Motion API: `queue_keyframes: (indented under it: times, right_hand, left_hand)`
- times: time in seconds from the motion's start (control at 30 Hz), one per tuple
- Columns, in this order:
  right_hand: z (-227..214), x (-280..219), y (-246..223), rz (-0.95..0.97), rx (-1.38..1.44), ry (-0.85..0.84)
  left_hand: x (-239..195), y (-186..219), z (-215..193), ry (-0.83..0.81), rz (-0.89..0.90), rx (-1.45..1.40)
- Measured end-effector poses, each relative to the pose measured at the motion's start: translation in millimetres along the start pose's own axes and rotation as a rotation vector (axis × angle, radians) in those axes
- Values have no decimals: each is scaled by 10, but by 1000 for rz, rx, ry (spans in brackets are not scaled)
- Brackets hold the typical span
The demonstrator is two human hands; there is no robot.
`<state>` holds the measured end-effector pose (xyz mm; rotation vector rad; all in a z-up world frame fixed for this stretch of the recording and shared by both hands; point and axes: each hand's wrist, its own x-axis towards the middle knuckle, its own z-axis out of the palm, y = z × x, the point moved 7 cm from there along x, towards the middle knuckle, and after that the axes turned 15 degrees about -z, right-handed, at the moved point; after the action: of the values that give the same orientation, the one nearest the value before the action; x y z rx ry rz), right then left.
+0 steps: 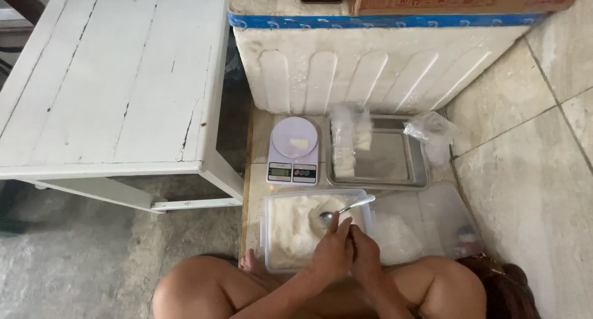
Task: The person scoops a white powder from a plastic container using a spoon and transfers it into small plastic bags. Each filled bag is placed on a digital scale to check the weight, then moved to a metal tray. The process is repeated multiple times.
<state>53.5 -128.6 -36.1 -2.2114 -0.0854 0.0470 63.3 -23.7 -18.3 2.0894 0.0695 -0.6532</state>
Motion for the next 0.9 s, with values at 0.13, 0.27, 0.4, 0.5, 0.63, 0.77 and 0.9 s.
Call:
queue_keyframes:
  times: [0.13, 0.27, 0.4, 0.5, 0.63, 0.77, 0.9]
  right_hand:
    - [-52, 55, -98, 90, -27, 23]
    - [-232, 456, -462, 113, 161, 117]
    - [-113, 1188, -484, 71, 120, 98]
    - [73, 1576, -697, 87, 64, -26]
    - [464, 1902, -670, 300, 288, -93]
    - [633, 2106, -601, 431, 291, -34]
    - [946, 2269, -215, 479, 485, 41]
  left_hand:
    - [-239, 220, -143, -75, -5, -161]
    - [-387, 409, -412, 23, -118, -291]
    - [-125, -67, -329, 48, -435, -603]
    - [-227, -22, -492, 33, -599, -868]
    - [-59, -204, -500, 106, -610, -938]
    - [-162, -26, -660, 65, -642, -999]
    - [-198, 28, -708, 40, -673, -1032]
